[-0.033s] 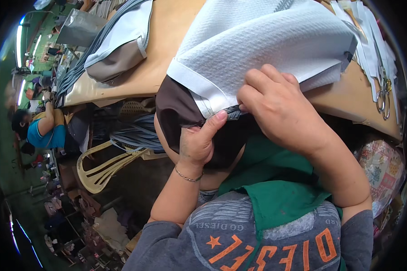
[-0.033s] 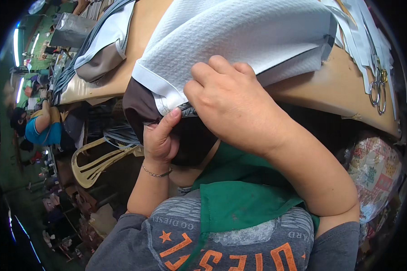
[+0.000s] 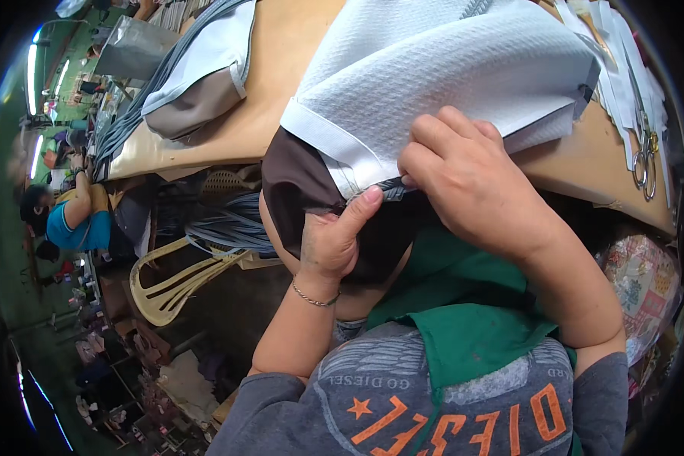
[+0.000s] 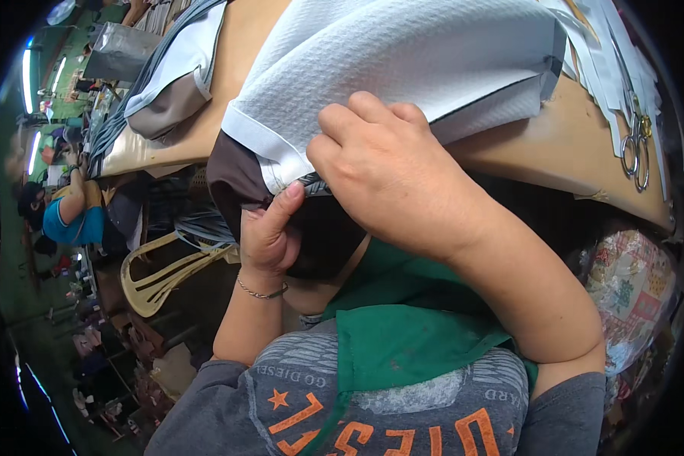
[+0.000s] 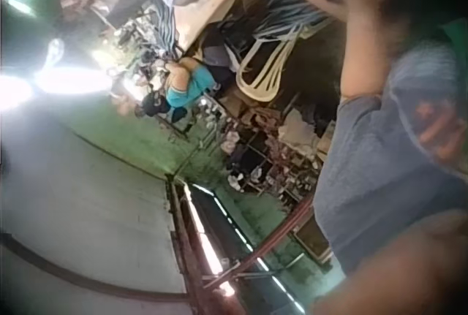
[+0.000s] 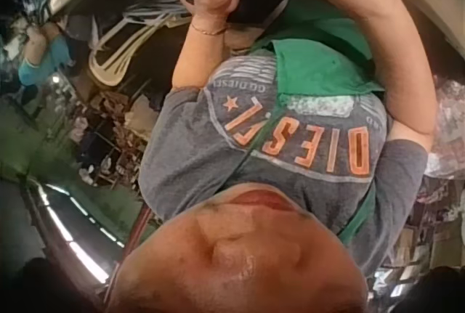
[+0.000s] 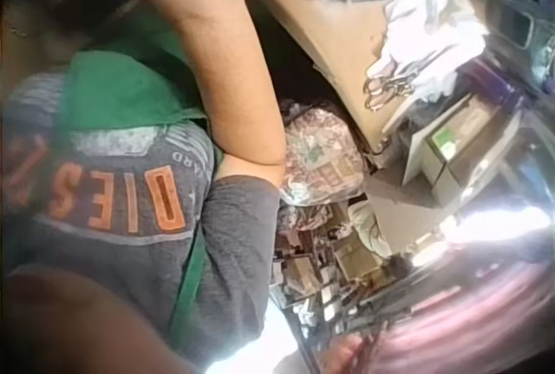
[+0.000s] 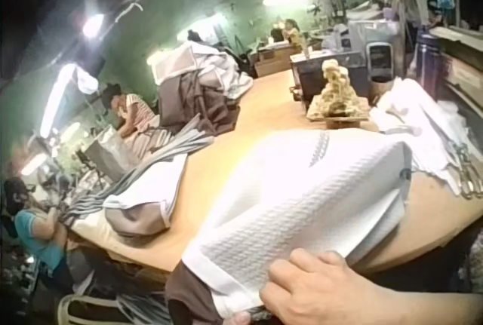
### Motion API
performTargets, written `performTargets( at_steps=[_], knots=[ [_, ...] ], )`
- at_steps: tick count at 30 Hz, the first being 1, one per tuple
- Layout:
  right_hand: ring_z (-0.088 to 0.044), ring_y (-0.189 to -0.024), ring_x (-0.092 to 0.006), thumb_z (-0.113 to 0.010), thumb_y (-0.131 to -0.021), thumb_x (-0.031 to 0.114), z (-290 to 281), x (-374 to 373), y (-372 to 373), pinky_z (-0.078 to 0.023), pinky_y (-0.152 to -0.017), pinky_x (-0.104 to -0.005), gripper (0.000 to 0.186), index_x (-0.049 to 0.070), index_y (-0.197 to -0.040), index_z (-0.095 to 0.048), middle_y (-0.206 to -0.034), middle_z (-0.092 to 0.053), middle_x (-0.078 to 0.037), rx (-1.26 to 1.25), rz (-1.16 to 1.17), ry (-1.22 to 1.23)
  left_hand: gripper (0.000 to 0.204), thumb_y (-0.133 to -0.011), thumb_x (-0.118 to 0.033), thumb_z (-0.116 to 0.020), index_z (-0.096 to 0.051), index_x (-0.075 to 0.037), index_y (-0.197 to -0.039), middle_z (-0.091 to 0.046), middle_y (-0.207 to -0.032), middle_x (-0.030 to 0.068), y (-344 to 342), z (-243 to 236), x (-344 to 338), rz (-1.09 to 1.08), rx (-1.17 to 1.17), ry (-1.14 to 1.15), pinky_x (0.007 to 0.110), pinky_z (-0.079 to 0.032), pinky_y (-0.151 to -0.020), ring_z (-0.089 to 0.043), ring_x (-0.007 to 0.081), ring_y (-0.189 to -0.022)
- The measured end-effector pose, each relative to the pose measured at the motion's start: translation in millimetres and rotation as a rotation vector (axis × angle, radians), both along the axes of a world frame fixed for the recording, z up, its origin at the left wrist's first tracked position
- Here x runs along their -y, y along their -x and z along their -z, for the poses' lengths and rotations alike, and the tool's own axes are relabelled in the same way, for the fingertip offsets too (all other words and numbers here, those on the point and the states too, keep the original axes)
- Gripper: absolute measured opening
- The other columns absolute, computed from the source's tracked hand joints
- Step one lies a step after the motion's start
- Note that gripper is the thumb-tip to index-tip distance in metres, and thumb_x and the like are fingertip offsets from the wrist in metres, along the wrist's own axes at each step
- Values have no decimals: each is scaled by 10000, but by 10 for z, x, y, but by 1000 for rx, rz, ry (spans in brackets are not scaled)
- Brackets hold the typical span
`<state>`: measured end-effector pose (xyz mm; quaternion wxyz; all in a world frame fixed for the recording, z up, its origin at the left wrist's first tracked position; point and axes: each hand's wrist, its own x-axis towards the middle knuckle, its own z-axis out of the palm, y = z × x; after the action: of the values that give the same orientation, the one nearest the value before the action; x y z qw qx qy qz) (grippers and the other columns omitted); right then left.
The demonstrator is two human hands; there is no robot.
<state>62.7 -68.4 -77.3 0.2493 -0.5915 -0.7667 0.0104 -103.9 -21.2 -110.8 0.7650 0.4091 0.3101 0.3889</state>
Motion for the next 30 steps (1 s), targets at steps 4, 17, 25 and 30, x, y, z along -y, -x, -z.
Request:
performTargets(
  at_steps=[4, 17, 25, 30],
  knots=[
    [-488, -842, -197, -522, -691, 129, -2, 3, -11, -419, -688, -330, 65, 77, -729, -534, -818, -487, -38, 20, -1, 6, 187, -777, -25, -623, -593, -3, -960, -605, -910, 39, -61, -95, -24, 82, -146, 4, 252, -454, -784, -570, 121, -829],
    [-524, -570, -74, -628, -799, 181, 278, 274, 153, -429, -513, -226, 230, -38, -745, -581, -656, -595, -41, -1595, 337, 489, 144, -792, -46, -615, -595, 4, -925, -602, -862, 21, -175, 28, 88, -23, -197, -287, 221, -431, -709, -551, 95, -785],
    [-490, -567, -57, -617, -802, 152, 456, 271, 241, -403, -500, -219, 199, -25, -721, -576, -623, -584, -52, -1407, 327, 254, 137, -794, -46, -613, -596, -18, -927, -597, -888, 32, -270, 12, 126, -119, -139, -200, 228, -422, -745, -542, 92, -813],
    [-480, -588, -55, -619, -799, 144, 470, 211, 241, -403, -512, -231, 186, -23, -727, -582, -634, -580, -62, -1339, 273, 154, 192, -816, -50, -581, -558, 9, -998, -592, -940, 61, -262, -47, 105, -122, -101, 91, 268, -429, -800, -554, 133, -863]
  ],
)
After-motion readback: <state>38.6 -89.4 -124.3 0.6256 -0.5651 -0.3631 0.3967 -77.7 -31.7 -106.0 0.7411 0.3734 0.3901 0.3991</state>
